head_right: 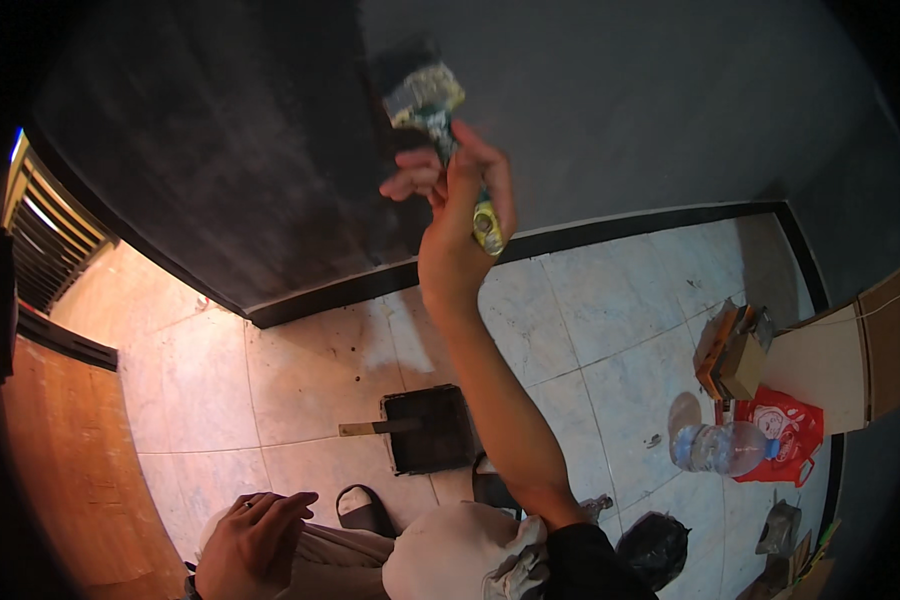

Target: The person paints a wall using a paintbrush, dips the paintbrush into a paint tray on the floor, and applies paint to the lower section of the wall.

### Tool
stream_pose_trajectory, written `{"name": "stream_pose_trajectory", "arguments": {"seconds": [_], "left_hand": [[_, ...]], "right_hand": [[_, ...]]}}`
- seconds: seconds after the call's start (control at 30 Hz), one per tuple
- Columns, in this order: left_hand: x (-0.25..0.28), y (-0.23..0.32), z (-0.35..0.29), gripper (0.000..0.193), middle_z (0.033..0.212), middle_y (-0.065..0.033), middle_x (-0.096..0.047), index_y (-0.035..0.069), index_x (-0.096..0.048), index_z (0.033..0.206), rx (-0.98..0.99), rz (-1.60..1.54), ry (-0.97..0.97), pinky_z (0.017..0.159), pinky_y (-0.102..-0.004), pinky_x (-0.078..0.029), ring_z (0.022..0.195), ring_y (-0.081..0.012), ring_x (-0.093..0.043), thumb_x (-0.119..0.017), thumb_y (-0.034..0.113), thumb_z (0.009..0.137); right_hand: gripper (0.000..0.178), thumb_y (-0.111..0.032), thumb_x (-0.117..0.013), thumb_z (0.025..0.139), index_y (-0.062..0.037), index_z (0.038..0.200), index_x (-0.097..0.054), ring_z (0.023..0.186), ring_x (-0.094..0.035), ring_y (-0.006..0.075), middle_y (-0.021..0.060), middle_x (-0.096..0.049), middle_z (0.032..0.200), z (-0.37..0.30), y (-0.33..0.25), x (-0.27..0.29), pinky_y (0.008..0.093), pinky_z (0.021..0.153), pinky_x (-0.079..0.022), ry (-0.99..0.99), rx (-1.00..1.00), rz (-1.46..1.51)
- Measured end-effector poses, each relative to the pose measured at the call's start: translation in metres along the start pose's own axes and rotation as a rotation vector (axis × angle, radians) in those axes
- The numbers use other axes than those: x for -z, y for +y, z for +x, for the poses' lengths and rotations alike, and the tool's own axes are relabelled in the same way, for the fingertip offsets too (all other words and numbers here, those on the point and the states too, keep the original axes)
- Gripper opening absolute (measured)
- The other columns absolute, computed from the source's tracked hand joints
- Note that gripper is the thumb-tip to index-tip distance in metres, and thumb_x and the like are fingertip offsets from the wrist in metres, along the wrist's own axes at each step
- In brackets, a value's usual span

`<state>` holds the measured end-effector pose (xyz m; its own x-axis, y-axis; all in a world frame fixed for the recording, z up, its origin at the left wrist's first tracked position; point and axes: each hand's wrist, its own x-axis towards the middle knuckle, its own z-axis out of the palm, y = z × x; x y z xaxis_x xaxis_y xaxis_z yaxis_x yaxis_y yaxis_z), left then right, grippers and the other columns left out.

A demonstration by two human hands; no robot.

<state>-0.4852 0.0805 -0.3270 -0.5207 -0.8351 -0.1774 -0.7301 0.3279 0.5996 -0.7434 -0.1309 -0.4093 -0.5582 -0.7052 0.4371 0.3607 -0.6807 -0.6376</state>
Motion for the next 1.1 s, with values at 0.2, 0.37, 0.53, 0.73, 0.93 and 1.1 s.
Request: {"name": "stream_pose_trajectory", "arguments": {"seconds": [0.2, 0.37, 0.53, 0.73, 0.93, 1.1], "left_hand": [[0.003, 0.004, -0.002, 0.028, 0.105, -0.0224, -0.07, -0.003, -0.064, 0.126, 0.018, 0.002, -0.009, 0.088, -0.0456, -0.052, 0.098, -0.041, -0.066, -0.054, 0.002, 0.101], [0.005, 0.003, -0.005, 0.028, 0.106, -0.0227, -0.07, -0.003, -0.063, 0.127, 0.019, -0.004, -0.007, 0.088, -0.0458, -0.052, 0.099, -0.0413, -0.066, -0.054, 0.002, 0.101], [0.003, 0.003, -0.008, 0.029, 0.107, -0.0228, -0.07, -0.002, -0.063, 0.128, -0.015, -0.013, 0.023, 0.088, -0.0464, -0.052, 0.1, -0.0419, -0.065, -0.055, 0.003, 0.1], [0.002, 0.003, -0.008, 0.029, 0.109, -0.0236, -0.069, -0.001, -0.063, 0.127, -0.016, -0.014, 0.008, 0.087, -0.0467, -0.051, 0.099, -0.0442, -0.064, -0.056, 0.001, 0.099], [0.003, 0.0, -0.011, 0.028, 0.107, -0.0236, -0.069, -0.001, -0.063, 0.126, -0.014, -0.025, 0.012, 0.085, -0.0475, -0.051, 0.096, -0.0445, -0.064, -0.056, 0.0, 0.099], [0.002, -0.002, -0.009, 0.028, 0.108, -0.0243, -0.069, -0.002, -0.062, 0.126, -0.016, -0.028, 0.009, 0.088, -0.0471, -0.051, 0.099, -0.0447, -0.064, -0.055, 0.001, 0.099]], "right_hand": [[0.029, -0.02, -0.047, 0.111, 0.0009, 0.127, -0.057, 0.07, -0.069, 0.0237, 0.0206, -0.071, 0.092, -0.051, 0.065, 0.054, 0.0371, 0.076, -0.056, 0.171, -0.15, -0.158], [0.024, -0.016, -0.046, 0.111, 0.0013, 0.125, -0.056, 0.069, -0.069, 0.0214, 0.0188, -0.071, 0.091, -0.087, 0.075, 0.08, 0.0333, 0.069, -0.056, 0.233, -0.225, -0.136], [0.025, -0.018, -0.047, 0.111, 0.0019, 0.123, -0.057, 0.069, -0.07, 0.0232, 0.0203, -0.071, 0.092, -0.075, 0.048, 0.054, 0.0333, 0.069, -0.056, 0.214, -0.239, -0.086], [0.032, -0.023, -0.048, 0.111, 0.0051, 0.126, -0.053, 0.075, -0.074, 0.0269, 0.023, -0.07, 0.093, -0.001, 0.011, -0.008, 0.0338, 0.071, -0.056, 0.14, -0.12, -0.013], [0.032, -0.02, -0.045, 0.111, 0.006, 0.128, -0.051, 0.077, -0.074, 0.0277, 0.025, -0.069, 0.094, 0.014, -0.028, -0.032, 0.034, 0.073, -0.057, -0.053, 0.184, 0.063], [0.031, -0.018, -0.047, 0.11, 0.0046, 0.13, -0.053, 0.075, -0.072, 0.0265, 0.0238, -0.071, 0.095, -0.013, 0.033, 0.014, 0.0376, 0.078, -0.057, 0.069, 0.011, -0.083]]}}
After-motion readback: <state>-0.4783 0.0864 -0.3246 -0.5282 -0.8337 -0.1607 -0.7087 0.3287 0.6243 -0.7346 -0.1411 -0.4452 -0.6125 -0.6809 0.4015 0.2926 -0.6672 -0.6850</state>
